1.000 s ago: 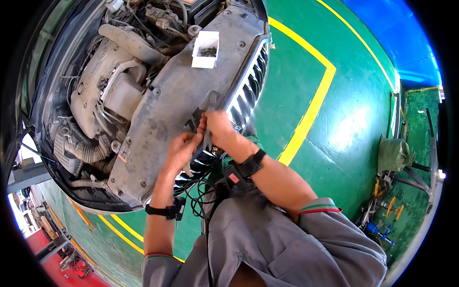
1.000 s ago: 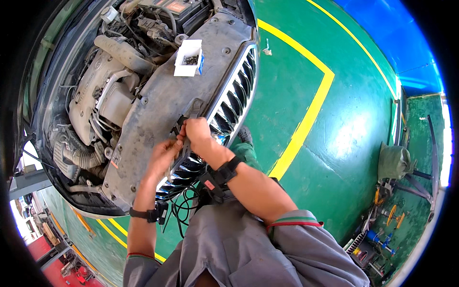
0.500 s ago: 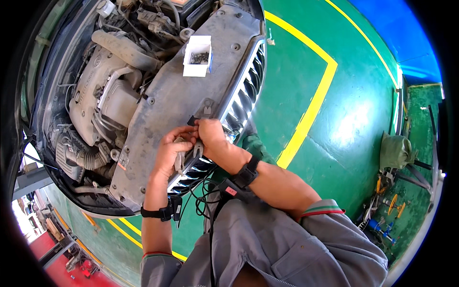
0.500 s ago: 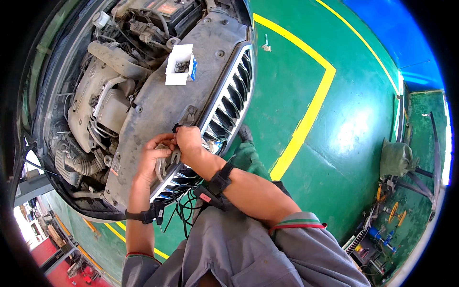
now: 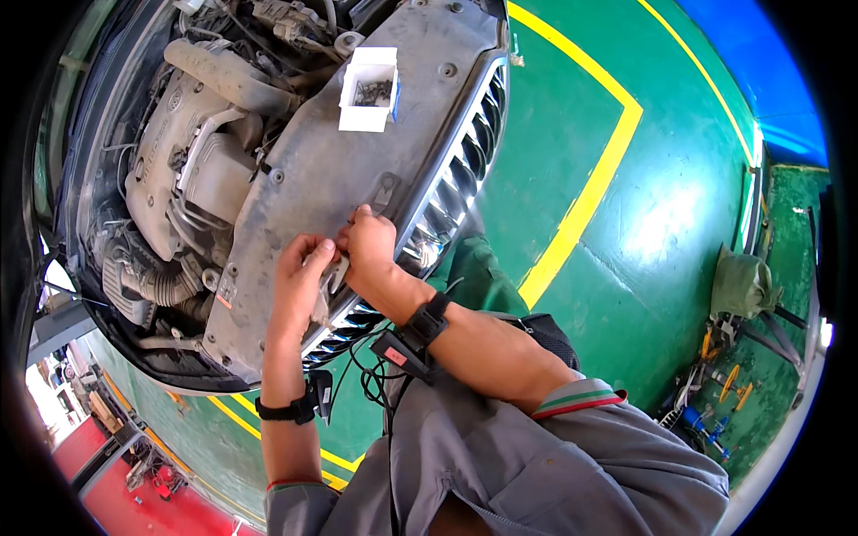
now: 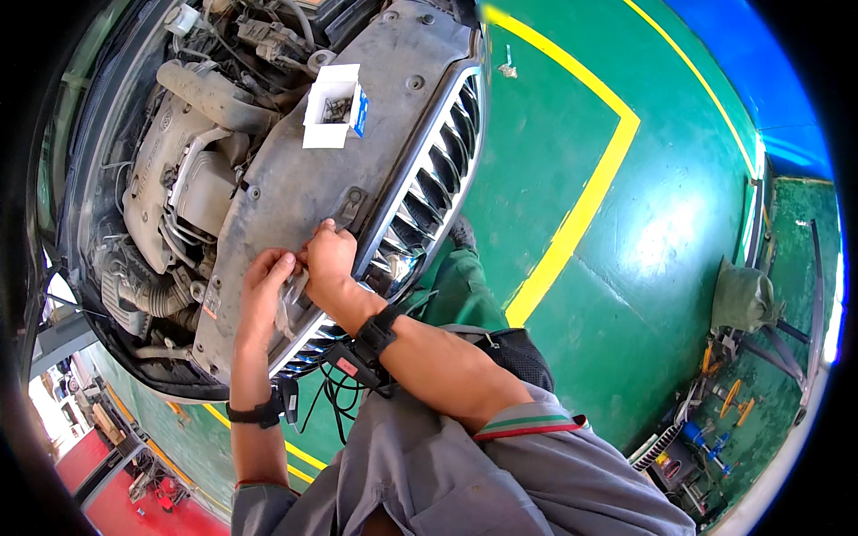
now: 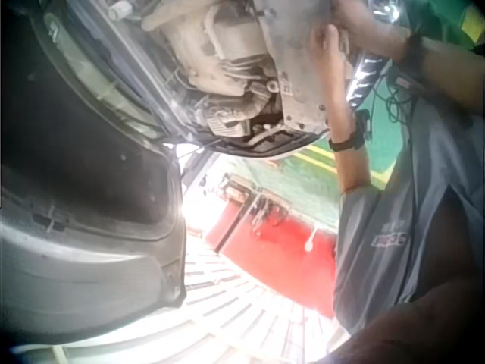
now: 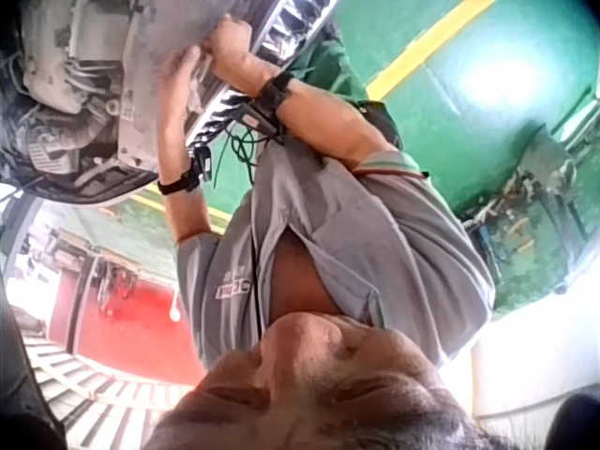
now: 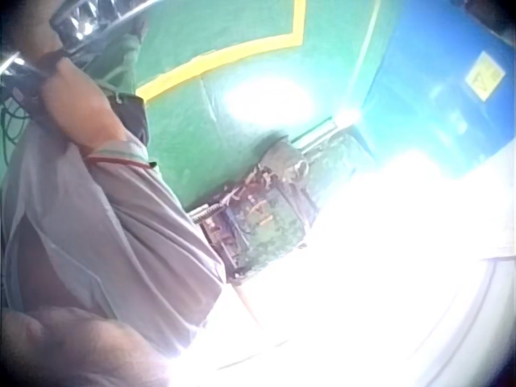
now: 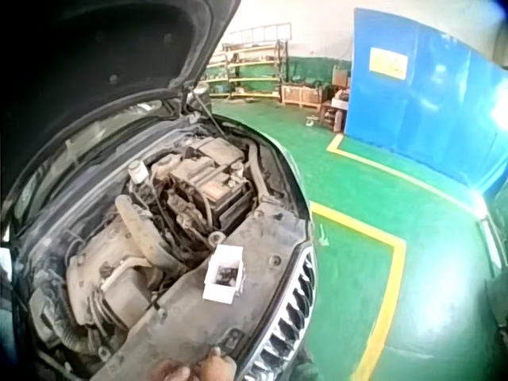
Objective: The person uses a wrench to tighten bolts on the front metal panel of a car with the hood open. They systematically move from one bolt to another, securing the panel to the vehicle's frame.
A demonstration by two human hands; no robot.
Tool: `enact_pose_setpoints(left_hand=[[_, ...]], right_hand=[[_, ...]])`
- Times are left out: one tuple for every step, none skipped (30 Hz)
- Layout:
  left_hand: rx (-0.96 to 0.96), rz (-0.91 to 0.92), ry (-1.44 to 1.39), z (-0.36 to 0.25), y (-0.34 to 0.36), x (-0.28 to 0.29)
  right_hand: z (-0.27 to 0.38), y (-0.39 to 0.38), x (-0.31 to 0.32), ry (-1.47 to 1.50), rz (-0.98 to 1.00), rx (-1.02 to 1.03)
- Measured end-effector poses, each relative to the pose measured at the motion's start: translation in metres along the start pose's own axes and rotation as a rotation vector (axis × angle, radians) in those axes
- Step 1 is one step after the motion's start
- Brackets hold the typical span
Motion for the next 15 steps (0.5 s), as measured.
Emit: enact_pose_setpoints(left_hand=[[-0.015,-0.057,0.085,-0.002,-0.009,0.002],[-0.03,-0.113,0.171,-0.002,-0.018,0.004],[-0.042,-0.129,0.237,0.005,-0.023,0.004],[0.032,-0.121,0.301,0.015,-0.029,0.003],[0.107,-0.112,0.364,0.024,-0.034,0.0],[0.182,-0.102,0.427,0.035,-0.038,0.0],[0.033,-0.141,0.497,0.038,-0.035,-0.003],[0.054,-0.169,0.354,0.045,-0.035,-0.002],[0.075,-0.197,0.211,0.049,-0.035,-0.005],[0.095,-0.228,0.066,0.046,-0.034,-0.008],[0.093,-0.25,0.023,0.058,-0.025,-0.003],[0.096,-0.26,0.031,0.06,-0.024,-0.003],[0.09,-0.268,0.042,0.058,-0.02,-0.002],[0.083,-0.276,0.053,0.058,-0.017,-0.001],[0.067,-0.307,0.074,0.068,-0.015,0.001]], right_hand=[[-0.004,0.003,-0.001,0.006,0.002,0.013],[-0.007,0.006,0.001,0.012,0.005,0.025],[-0.01,0.008,0.004,0.015,0.033,0.006],[-0.015,0.008,0.008,0.013,0.066,-0.017],[-0.019,0.009,0.011,0.011,0.099,-0.039],[-0.022,0.012,0.014,0.055,0.116,-0.058],[-0.022,0.014,0.016,0.098,0.128,-0.078],[-0.024,0.017,0.017,0.143,0.14,-0.098],[-0.027,0.02,0.016,0.138,0.132,-0.078],[-0.027,0.02,0.012,0.156,0.122,-0.078],[-0.028,0.02,0.008,0.175,0.111,-0.078],[-0.028,0.019,0.006,0.194,0.101,-0.077],[-0.03,0.022,0.005,0.19,0.075,-0.088],[-0.031,0.023,0.004,0.187,0.086,-0.092],[-0.032,0.025,0.005,0.185,0.097,-0.096]])
Point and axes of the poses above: each hand's wrist, its own y-axis towards the middle knuckle, its own x-axis out of the back of the hand, z = x × y, the point moved 4 cm from there along y, towards the middle knuckle, and after that the axes turned 8 degrees about x, right-handed, at the moved point
